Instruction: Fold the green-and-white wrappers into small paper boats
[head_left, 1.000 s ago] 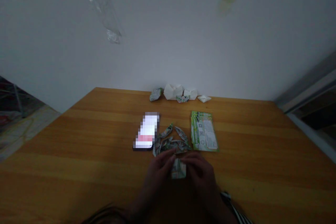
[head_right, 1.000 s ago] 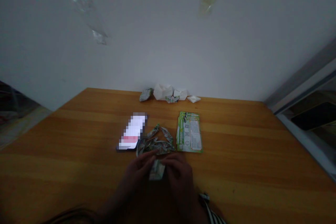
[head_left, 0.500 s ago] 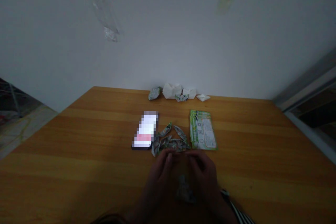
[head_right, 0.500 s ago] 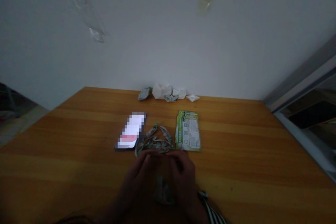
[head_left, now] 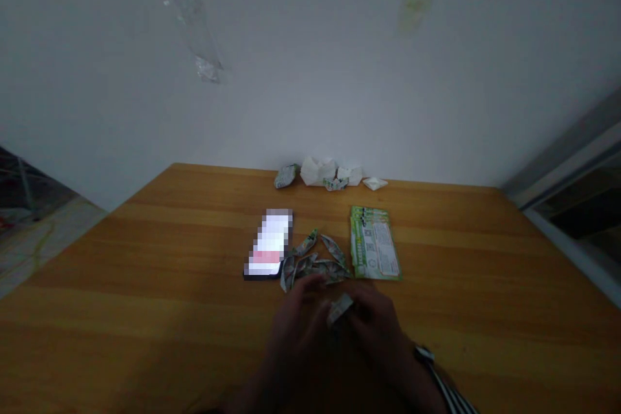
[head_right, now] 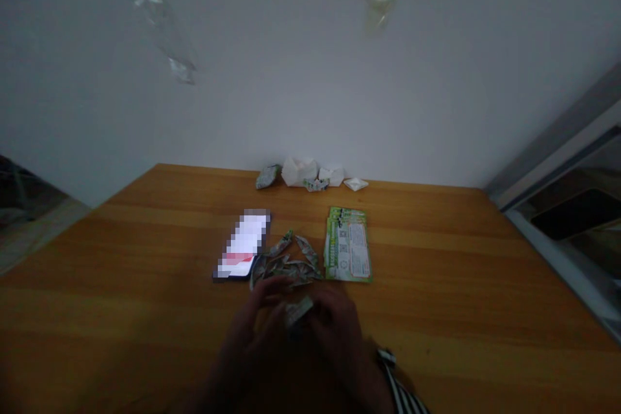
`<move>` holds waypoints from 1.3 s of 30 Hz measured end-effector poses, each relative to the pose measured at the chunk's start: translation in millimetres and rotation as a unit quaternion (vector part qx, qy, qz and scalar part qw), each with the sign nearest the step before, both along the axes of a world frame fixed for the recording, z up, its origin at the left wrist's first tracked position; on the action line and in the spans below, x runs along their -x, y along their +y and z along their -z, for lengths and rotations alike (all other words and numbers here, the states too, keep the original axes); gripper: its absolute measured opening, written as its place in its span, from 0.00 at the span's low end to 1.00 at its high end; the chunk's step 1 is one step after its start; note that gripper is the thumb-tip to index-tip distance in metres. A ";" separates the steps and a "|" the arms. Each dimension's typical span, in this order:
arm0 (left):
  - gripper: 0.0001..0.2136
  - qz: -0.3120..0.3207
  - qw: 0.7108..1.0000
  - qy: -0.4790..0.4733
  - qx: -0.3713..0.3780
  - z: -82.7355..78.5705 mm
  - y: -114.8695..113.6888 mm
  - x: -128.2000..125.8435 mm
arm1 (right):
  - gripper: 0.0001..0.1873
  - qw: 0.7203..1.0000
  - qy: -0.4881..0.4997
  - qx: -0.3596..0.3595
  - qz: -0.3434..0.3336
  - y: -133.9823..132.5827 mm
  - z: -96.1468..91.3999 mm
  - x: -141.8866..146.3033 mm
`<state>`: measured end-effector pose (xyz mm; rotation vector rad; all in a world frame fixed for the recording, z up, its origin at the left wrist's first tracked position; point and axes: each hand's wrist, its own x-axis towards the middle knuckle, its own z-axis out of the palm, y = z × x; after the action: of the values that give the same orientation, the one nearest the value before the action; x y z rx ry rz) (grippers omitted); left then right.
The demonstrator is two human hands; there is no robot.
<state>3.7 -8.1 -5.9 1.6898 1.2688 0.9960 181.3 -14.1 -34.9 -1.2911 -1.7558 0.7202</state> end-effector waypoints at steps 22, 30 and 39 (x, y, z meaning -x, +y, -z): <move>0.09 0.013 0.975 -0.206 0.081 -6.3 1.7 -2.7 | 0.14 0.989 0.131 -0.028 -0.067 -1.6 -22.9 6.5; 0.07 -0.012 0.947 -0.253 0.195 0.0 3.6 -3.3 | 0.18 0.986 0.113 0.033 -0.120 -0.7 -25.3 -3.9; 0.07 0.017 0.913 -0.306 0.268 19.3 2.9 -5.7 | 0.10 0.992 0.082 0.042 -0.086 6.0 -11.0 -4.9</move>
<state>9.3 -5.2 -25.2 0.8724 0.9599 0.9415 186.2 -8.1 -23.9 -1.1110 -1.7321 0.9802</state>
